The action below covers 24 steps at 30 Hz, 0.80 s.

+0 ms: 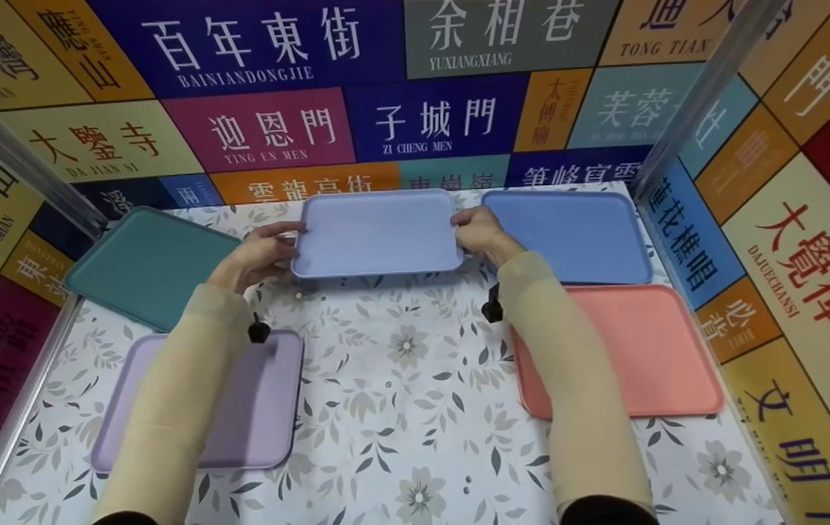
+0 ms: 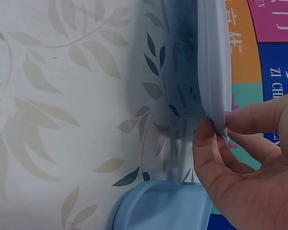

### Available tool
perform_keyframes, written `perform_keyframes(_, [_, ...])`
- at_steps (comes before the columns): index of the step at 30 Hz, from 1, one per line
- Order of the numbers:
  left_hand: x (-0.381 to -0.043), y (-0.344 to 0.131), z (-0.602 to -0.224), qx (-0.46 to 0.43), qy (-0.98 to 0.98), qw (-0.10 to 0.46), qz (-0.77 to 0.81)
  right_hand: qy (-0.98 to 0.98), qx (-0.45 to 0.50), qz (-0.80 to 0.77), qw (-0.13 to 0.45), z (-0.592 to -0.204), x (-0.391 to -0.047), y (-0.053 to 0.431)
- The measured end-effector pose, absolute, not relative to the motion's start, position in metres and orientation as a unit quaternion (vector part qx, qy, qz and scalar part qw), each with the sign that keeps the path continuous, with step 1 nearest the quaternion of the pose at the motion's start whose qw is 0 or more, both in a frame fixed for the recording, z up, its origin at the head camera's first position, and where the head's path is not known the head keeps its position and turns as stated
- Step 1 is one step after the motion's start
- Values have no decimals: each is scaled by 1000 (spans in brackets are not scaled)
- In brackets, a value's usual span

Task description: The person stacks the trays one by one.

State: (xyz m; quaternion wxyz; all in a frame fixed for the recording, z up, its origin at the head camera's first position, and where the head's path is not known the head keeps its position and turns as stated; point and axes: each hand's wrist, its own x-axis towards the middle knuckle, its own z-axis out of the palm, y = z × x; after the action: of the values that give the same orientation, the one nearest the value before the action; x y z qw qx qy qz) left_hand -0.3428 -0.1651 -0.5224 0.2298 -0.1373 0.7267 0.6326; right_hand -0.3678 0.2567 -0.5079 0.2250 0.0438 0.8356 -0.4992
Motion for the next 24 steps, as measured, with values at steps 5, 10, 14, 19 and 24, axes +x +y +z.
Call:
perform_keyframes(5, [-338,-170,-524,-115,709,218,661,827,37,-519,212,-507,-365,259])
perform_keyframes(10, [-335,-172,-525,-97,695,203,683,815,31,-545,196,-507,-362,262])
perform_keyframes(14, [-333,-173,-524,-92,681,205,697,813,28,-547,197,-506,-359,266])
perform_keyframes(19, [-327,-175,-520,-81,659,212,717,808,16,-549,213,-505,-353,271])
perform_keyframes(24, [-323,-177,-519,-81,639,206,736,801,19,-559,212,-505,-348,271])
